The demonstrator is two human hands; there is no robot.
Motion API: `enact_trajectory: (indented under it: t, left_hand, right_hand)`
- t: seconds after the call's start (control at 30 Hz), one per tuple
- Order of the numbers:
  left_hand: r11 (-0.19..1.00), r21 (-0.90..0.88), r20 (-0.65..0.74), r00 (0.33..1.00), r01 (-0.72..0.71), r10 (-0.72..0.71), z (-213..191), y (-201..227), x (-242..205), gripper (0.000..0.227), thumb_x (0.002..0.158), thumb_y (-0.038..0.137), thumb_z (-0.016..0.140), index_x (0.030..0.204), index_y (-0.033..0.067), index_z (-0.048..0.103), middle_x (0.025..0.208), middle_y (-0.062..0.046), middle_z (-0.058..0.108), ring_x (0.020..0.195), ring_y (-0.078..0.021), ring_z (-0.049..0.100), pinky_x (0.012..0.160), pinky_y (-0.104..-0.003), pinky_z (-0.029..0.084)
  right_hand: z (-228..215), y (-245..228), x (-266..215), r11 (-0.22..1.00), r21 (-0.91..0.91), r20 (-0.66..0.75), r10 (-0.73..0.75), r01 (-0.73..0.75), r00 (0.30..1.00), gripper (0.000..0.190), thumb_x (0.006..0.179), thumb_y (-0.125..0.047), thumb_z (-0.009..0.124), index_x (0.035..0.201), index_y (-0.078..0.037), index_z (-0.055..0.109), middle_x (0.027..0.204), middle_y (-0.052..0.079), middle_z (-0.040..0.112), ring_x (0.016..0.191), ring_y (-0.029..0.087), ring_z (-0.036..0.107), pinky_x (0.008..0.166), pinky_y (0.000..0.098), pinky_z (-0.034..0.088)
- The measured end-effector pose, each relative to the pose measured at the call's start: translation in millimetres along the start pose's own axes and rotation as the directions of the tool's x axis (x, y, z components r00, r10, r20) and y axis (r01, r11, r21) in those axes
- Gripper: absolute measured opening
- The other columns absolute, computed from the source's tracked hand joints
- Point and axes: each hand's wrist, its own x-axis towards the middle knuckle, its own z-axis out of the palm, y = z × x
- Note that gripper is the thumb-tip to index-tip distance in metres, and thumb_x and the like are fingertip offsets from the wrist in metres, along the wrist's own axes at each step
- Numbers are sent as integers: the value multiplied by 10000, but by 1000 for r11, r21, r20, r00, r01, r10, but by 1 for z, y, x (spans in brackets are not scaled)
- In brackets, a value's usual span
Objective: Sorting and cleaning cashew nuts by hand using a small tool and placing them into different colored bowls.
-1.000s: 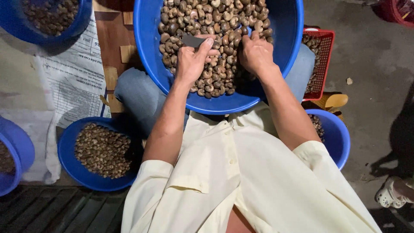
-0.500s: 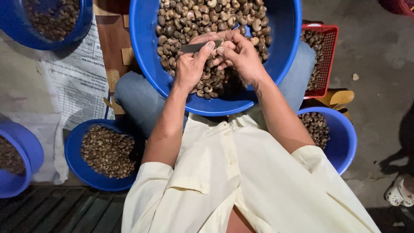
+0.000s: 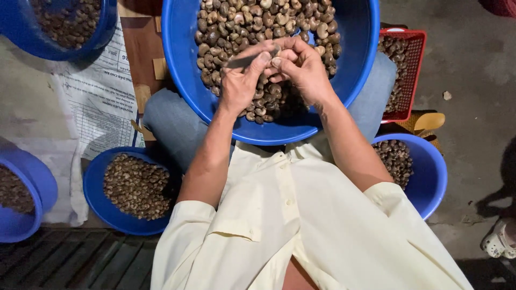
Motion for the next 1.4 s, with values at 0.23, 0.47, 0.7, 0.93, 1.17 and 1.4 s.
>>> enact_trajectory:
  t: [0.23, 0.47, 0.7, 0.93, 1.17, 1.4]
  left_hand:
    - [998, 54, -9, 1000, -19, 20, 4, 5, -3, 221, 1067, 229, 627, 1234, 100, 694, 1118, -115, 767, 789, -147, 720, 620, -247, 645]
    - [999, 37, -38, 999, 30, -29, 3, 3, -2, 214, 1032, 106, 649, 1232, 39, 680, 1085, -131, 761, 919, -182, 741, 768, -267, 666]
    - [986, -162, 24, 999, 25, -21, 5, 4, -2, 216, 1052, 84, 637, 1251, 7, 670, 1223, -161, 721, 997, -218, 738, 872, -293, 687]
    - [999, -31, -10, 999, 36, -36, 1, -2, -4, 202, 1050, 198, 642, 1216, 103, 705, 1224, -130, 734, 1022, -214, 757, 876, -324, 696]
    - [990, -104, -46, 994, 97, -102, -4, -4, 0, 269, 1069, 220, 622, 1269, 44, 658, 1166, -233, 749, 1072, -330, 782, 842, -354, 722]
    - [969, 14, -128, 962, 246, -242, 0, 15, -1, 290, 1018, 247, 639, 1203, 32, 699, 956, -134, 797, 916, -209, 810, 723, -255, 671]
  right_hand:
    - [5, -4, -4, 991, -110, 12, -71, 72, 997, 332, 1016, -3, 644, 1338, -30, 564, 961, 25, 677, 897, 140, 737, 757, 214, 619]
    - [-3, 3, -1, 999, -35, 45, -39, 40, 998, 393, 1040, -76, 596, 1424, -19, 533, 1185, 111, 702, 959, 181, 734, 800, 250, 628]
    - [2, 7, -2, 963, -226, -72, -165, 145, 984, 325, 1032, -42, 637, 1354, 0, 616, 1149, 94, 735, 930, 134, 737, 807, 209, 628]
    - [9, 2, -8, 538, -715, 68, -582, 446, 810, 294, 966, 77, 726, 1249, 14, 677, 987, 97, 766, 745, 138, 656, 637, 251, 545]
    - [-22, -4, -30, 523, -686, 36, -670, 506, 741, 232, 1025, 127, 643, 1241, 50, 607, 1104, 224, 718, 875, 299, 761, 760, 343, 694]
    - [-128, 9, -154, 658, -709, -428, -687, 254, 587, 191, 1087, 57, 575, 1271, 8, 559, 1173, 141, 656, 940, 187, 615, 780, 301, 558]
